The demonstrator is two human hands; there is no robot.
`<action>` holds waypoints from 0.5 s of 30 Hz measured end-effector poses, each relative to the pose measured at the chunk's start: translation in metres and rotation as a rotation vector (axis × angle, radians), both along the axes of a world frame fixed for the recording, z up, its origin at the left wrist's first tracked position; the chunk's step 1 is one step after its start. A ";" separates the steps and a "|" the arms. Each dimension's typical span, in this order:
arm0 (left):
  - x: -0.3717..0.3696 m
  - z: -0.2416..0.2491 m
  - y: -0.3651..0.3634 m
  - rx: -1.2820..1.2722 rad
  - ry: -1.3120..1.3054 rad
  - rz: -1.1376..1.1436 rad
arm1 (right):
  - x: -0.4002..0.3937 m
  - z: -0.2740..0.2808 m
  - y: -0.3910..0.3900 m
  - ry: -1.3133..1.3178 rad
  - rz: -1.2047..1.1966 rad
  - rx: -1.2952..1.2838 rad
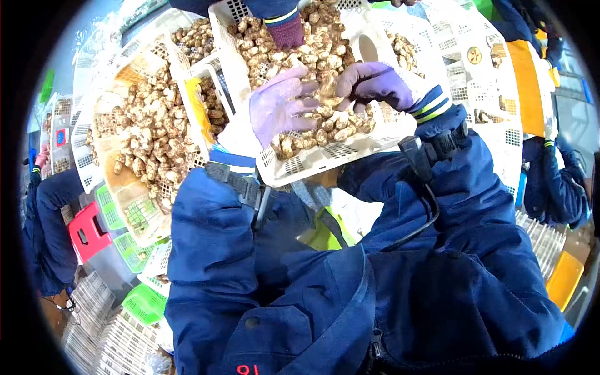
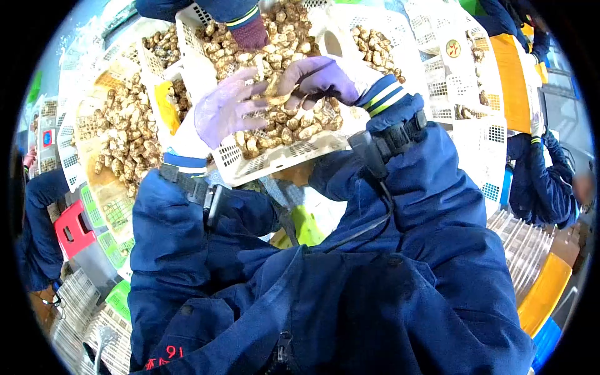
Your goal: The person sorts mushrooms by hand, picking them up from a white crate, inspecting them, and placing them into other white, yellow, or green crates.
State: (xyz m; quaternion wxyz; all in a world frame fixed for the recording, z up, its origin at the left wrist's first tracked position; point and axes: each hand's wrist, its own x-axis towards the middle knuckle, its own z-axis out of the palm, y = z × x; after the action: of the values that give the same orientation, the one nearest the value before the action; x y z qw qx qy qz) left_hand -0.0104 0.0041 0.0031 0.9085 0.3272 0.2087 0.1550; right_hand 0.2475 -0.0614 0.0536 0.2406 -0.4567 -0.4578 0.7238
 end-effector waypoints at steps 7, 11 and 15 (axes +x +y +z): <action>0.016 0.004 -0.011 -0.188 -0.085 -0.007 | 0.010 -0.001 0.009 -0.220 -0.213 0.288; 0.019 0.018 -0.011 -0.086 0.122 0.085 | 0.028 -0.030 0.014 -1.037 -0.080 0.271; 0.020 0.011 -0.007 -0.086 0.130 0.141 | 0.027 -0.105 0.021 -1.227 0.218 0.097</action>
State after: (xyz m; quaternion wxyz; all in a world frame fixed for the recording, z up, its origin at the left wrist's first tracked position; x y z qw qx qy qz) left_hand 0.0095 -0.0026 0.0136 0.8931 0.2814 0.2962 0.1880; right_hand 0.2743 -0.0404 -0.0517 -0.1210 -0.7284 -0.5891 0.3283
